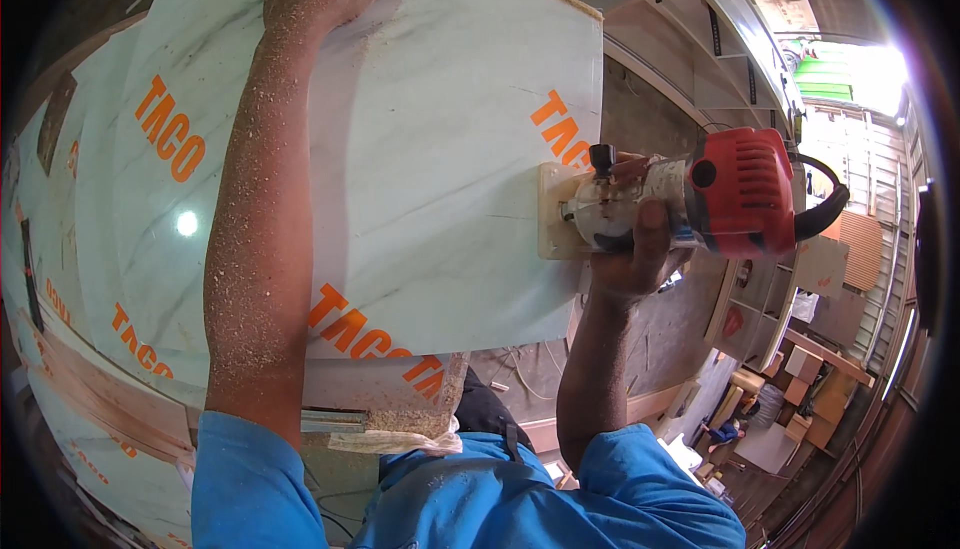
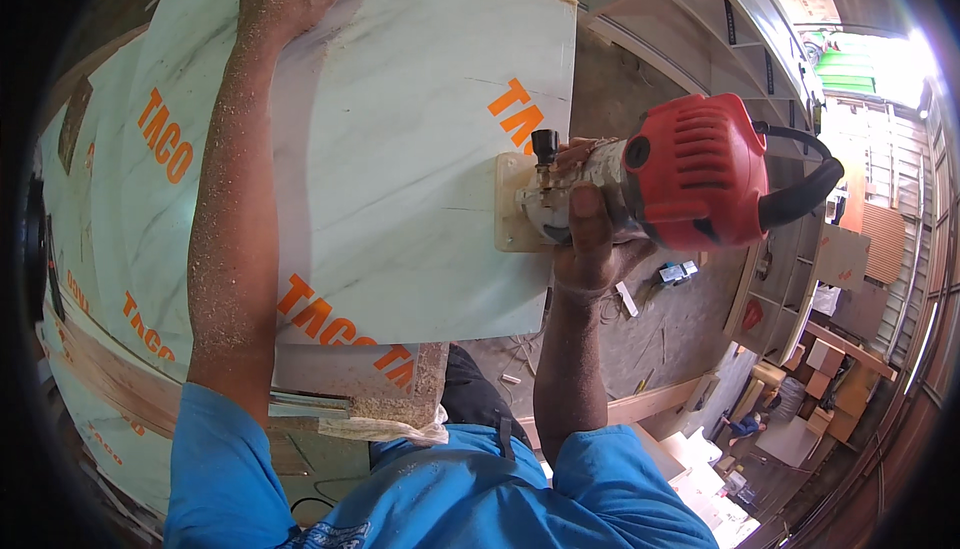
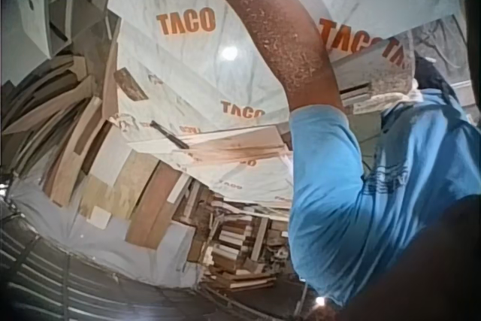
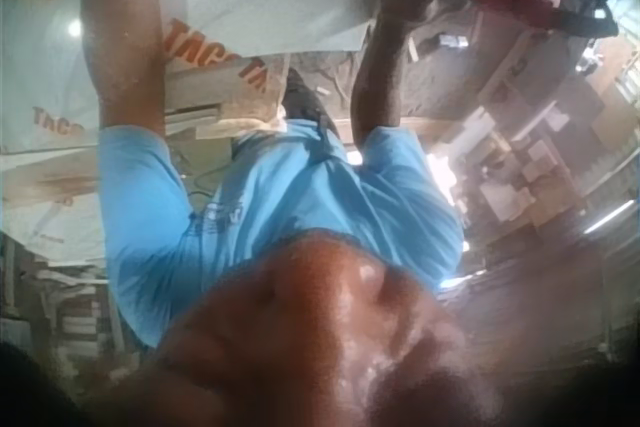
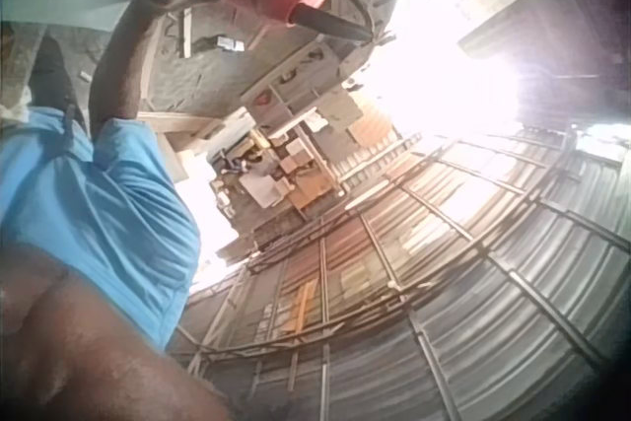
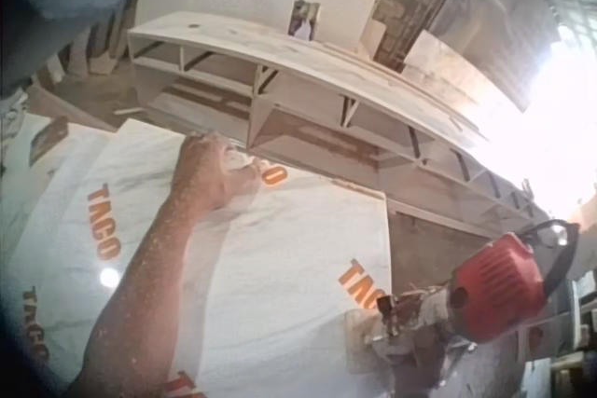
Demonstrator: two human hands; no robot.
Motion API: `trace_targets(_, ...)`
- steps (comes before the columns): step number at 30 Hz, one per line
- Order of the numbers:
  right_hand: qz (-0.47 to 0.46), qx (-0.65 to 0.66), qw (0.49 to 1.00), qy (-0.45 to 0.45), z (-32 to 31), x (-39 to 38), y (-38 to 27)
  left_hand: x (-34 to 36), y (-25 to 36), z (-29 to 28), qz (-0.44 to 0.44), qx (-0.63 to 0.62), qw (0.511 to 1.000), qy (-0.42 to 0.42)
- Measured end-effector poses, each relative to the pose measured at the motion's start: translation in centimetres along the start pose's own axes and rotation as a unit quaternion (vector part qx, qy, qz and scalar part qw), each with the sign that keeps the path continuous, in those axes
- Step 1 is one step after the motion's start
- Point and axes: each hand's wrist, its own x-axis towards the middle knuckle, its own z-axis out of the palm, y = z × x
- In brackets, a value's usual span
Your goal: The person uses a handheld router to trim the edges of several white laminated boards, holding each board steady with one hand while moving the router along the perimeter with the other.
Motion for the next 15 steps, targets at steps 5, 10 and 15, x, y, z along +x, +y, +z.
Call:
trace_targets(5, -0.011, -0.031, 0.999, -0.024, 0.0, 1.2, 0.1, -0.1, -0.3, 0.0, 0.013, -0.015, 1.0, 0.013)
trace_targets(10, -0.003, -0.032, 0.999, 0.017, 0.8, 2.5, 0.8, -0.1, 0.2, -0.2, -0.001, -0.008, 1.0, -0.005)
trace_targets(15, 0.009, -0.006, 1.0, 0.02, 1.6, 3.7, 1.0, -0.1, -0.2, -0.1, 0.005, -0.013, 1.0, 0.007)
